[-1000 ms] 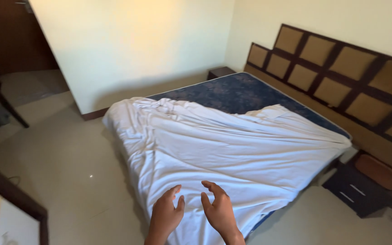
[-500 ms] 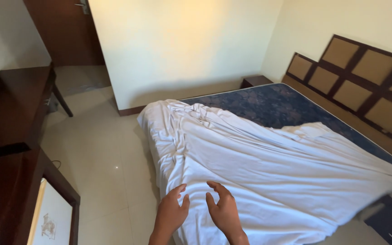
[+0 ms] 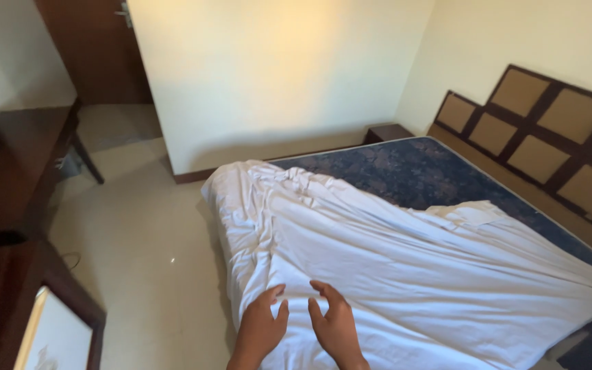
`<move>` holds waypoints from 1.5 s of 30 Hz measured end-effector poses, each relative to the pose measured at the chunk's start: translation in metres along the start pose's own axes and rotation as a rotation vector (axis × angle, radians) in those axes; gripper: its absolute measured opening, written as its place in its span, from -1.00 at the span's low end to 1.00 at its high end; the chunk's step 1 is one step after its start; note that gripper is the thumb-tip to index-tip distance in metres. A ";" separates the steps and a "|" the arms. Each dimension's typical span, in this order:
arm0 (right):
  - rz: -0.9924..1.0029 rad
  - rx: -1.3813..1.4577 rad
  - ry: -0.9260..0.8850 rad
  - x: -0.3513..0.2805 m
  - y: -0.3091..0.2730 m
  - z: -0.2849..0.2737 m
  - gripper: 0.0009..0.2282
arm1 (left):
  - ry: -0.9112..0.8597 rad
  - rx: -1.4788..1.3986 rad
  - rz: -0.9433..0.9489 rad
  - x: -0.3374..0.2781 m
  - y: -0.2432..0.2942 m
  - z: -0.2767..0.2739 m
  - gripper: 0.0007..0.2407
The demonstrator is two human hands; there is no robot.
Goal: The person spreads a white sheet over a mattress, smoothing it out by hand and tucking the edges under the mattress. They move around the bed to adjust the fabric and ensure it is flat.
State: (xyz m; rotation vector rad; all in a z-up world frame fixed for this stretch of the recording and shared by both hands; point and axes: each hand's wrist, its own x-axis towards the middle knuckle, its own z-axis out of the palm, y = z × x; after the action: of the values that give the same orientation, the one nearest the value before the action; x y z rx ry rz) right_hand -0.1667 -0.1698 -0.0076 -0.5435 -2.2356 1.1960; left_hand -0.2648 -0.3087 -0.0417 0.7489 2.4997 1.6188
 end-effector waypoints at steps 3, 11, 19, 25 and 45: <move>0.003 -0.011 0.034 0.017 0.018 0.000 -0.66 | -0.032 -0.026 0.017 0.022 0.001 0.014 -0.64; 0.092 -0.062 0.171 0.039 0.025 0.003 -0.66 | -0.226 -0.104 0.083 0.070 0.000 0.031 -0.65; 0.254 -0.145 0.270 0.060 0.002 0.029 -0.66 | -0.409 -0.089 0.026 0.125 -0.005 0.014 -0.61; 0.318 -0.140 0.341 0.059 -0.022 0.044 -0.65 | -0.469 -0.138 0.169 0.138 -0.009 0.006 -0.66; 0.305 -0.133 0.353 0.063 -0.004 0.059 -0.66 | -0.478 -0.122 0.164 0.135 -0.019 0.006 -0.67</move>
State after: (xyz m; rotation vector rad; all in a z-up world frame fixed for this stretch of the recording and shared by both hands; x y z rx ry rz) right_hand -0.2531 -0.1728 -0.0146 -1.0909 -1.9818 1.0004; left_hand -0.3882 -0.2511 -0.0338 1.1861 2.0318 1.4094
